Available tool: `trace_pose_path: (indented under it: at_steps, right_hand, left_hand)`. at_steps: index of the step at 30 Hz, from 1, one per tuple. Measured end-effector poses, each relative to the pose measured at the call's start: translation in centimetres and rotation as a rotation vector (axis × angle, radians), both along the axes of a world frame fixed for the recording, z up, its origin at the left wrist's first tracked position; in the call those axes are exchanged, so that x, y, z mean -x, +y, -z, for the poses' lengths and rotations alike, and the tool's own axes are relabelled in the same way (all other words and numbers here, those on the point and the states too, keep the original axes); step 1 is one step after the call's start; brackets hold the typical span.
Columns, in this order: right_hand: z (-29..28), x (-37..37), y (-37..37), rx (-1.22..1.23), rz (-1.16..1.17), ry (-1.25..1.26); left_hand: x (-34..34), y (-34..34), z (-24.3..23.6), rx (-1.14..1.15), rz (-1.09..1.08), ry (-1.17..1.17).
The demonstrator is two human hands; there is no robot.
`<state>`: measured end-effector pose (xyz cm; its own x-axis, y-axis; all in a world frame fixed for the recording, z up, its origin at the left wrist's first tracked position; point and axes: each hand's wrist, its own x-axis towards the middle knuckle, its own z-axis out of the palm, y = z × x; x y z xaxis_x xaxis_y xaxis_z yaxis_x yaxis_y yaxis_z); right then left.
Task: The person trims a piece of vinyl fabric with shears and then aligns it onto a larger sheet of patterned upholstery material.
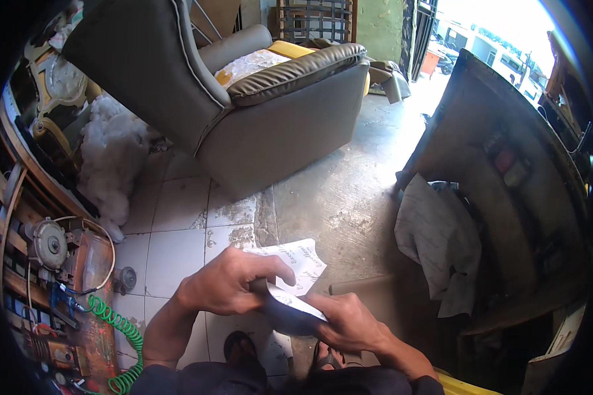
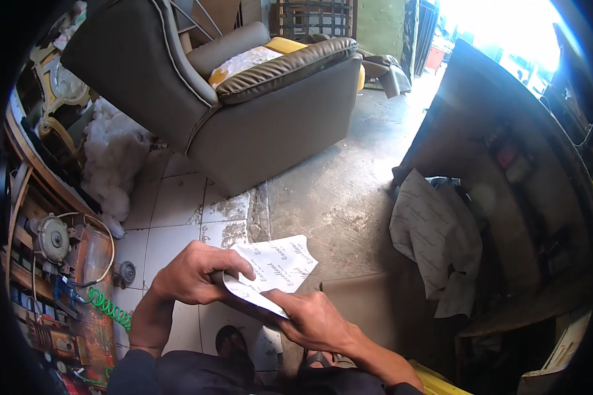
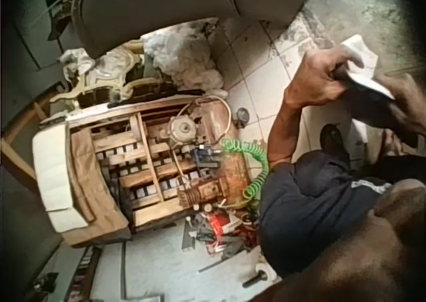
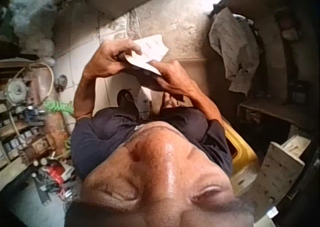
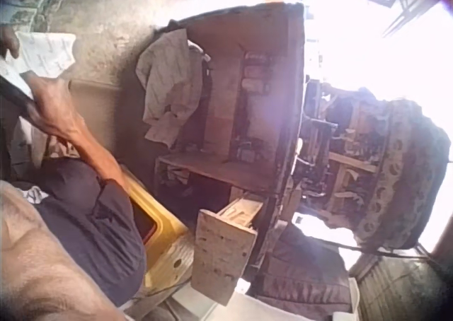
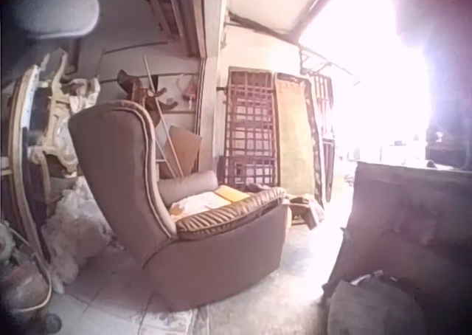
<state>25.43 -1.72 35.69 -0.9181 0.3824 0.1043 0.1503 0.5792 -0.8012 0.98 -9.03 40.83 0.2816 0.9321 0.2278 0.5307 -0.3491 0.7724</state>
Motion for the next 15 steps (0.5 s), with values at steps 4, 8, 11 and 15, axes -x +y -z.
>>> trace_pose_path:
  at_steps: [4, 8, 11, 15]
  right_hand:
    - [0.1, -0.3, 0.5, 0.103, 0.049, 0.068]
    - [0.5, -0.8, 1.1, 0.091, 0.084, 0.088]
    - [0.7, -0.2, 1.1, 0.072, 0.077, 0.093]
    - [0.8, -0.1, 1.2, 0.111, 0.051, 0.074]
  left_hand:
    - [1.7, -0.7, 3.1, 0.233, -0.011, -0.206]
    - [3.2, -2.0, 6.5, 0.414, -0.033, -0.479]
    - [3.6, -3.0, 7.1, 0.459, -0.112, -0.508]
    - [4.2, -2.6, 8.0, 0.389, -0.039, -0.438]
